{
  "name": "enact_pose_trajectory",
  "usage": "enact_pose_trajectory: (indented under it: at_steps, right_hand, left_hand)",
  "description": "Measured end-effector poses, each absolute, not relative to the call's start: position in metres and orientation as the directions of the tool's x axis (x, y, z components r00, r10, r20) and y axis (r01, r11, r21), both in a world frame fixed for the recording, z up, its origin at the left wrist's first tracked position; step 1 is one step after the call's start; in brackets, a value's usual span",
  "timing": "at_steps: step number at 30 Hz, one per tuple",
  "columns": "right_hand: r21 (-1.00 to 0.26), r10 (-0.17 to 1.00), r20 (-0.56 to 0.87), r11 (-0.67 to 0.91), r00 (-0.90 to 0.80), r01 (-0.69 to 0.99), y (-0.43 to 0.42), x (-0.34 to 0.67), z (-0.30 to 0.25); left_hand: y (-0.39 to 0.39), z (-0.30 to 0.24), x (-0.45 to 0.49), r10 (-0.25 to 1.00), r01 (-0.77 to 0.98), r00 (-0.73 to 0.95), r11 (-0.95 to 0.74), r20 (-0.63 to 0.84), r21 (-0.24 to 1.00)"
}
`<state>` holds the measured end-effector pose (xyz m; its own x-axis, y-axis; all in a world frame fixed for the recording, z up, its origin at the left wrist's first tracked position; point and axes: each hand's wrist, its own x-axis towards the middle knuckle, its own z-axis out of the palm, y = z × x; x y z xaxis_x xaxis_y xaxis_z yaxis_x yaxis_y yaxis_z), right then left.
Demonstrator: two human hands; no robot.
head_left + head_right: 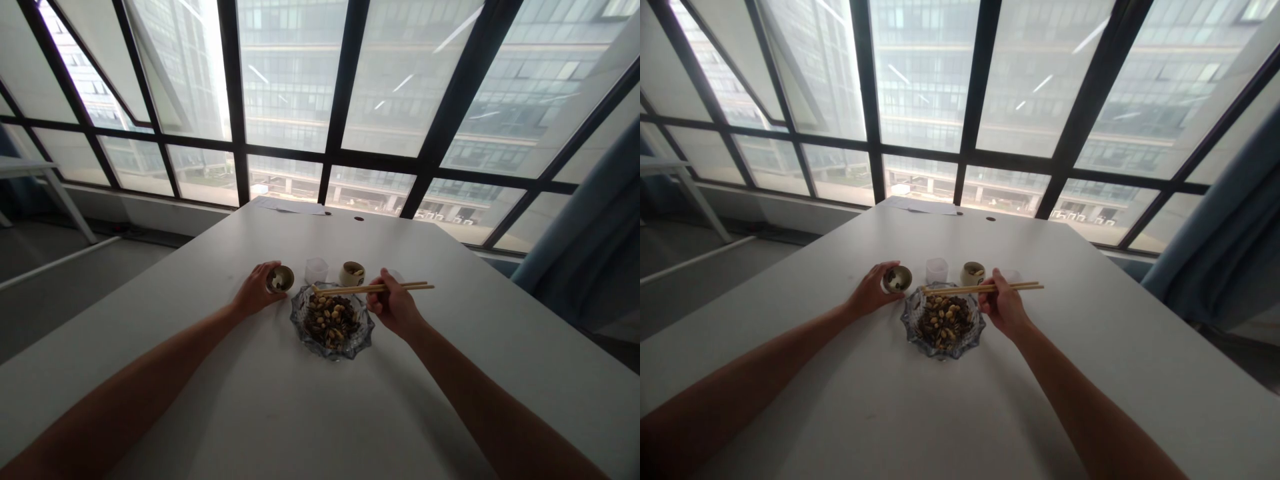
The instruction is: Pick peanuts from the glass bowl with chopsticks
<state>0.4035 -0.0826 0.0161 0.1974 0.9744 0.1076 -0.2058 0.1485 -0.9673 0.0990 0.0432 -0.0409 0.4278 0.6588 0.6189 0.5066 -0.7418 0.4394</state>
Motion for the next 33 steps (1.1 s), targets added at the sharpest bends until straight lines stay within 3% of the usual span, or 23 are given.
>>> enact_pose_trajectory:
  at_steps: [6, 9, 11, 13, 17, 20, 23, 25, 33]
  right_hand:
    - [-0.975, 0.971, 0.102, 0.14, 0.215, -0.171, -0.083, 0.397, 0.018]
    - [-0.966, 0.929, 0.258, 0.257, 0.265, 0.039, -0.093, 0.394, 0.023]
    - [-0.875, 0.871, 0.451, 0.389, 0.196, 0.288, -0.104, 0.393, 0.028]
    - [-0.725, 0.821, 0.571, 0.502, 0.005, 0.472, -0.116, 0.394, 0.033]
    - [-0.522, 0.738, 0.658, 0.592, -0.152, 0.614, -0.126, 0.396, 0.041]
    - [-0.512, 0.689, 0.725, 0.54, -0.001, 0.669, -0.121, 0.401, 0.041]
    - [-0.625, 0.611, 0.734, 0.435, 0.297, 0.648, -0.109, 0.411, 0.036]
    - [-0.687, 0.592, 0.699, 0.397, 0.402, 0.609, -0.102, 0.42, 0.032]
    - [-0.716, 0.626, 0.656, 0.338, 0.422, 0.611, -0.091, 0.434, 0.019]
  left_hand:
    - [0.042, -0.04, 0.099, 0.692, 0.526, 0.41, -0.711, 0.593, 0.466]
    - [0.041, -0.038, 0.099, 0.702, 0.526, 0.401, -0.702, 0.588, 0.48]
    - [0.04, -0.038, 0.099, 0.708, 0.528, 0.392, -0.696, 0.588, 0.486]
    - [0.04, -0.038, 0.1, 0.71, 0.528, 0.384, -0.693, 0.591, 0.49]
    - [0.042, -0.039, 0.1, 0.711, 0.528, 0.379, -0.692, 0.593, 0.492]
    - [0.042, -0.04, 0.1, 0.707, 0.525, 0.38, -0.695, 0.596, 0.49]
    - [0.044, -0.041, 0.099, 0.707, 0.526, 0.383, -0.696, 0.594, 0.489]
    - [0.045, -0.042, 0.099, 0.709, 0.528, 0.383, -0.694, 0.593, 0.489]
    - [0.046, -0.042, 0.098, 0.711, 0.523, 0.379, -0.692, 0.592, 0.497]
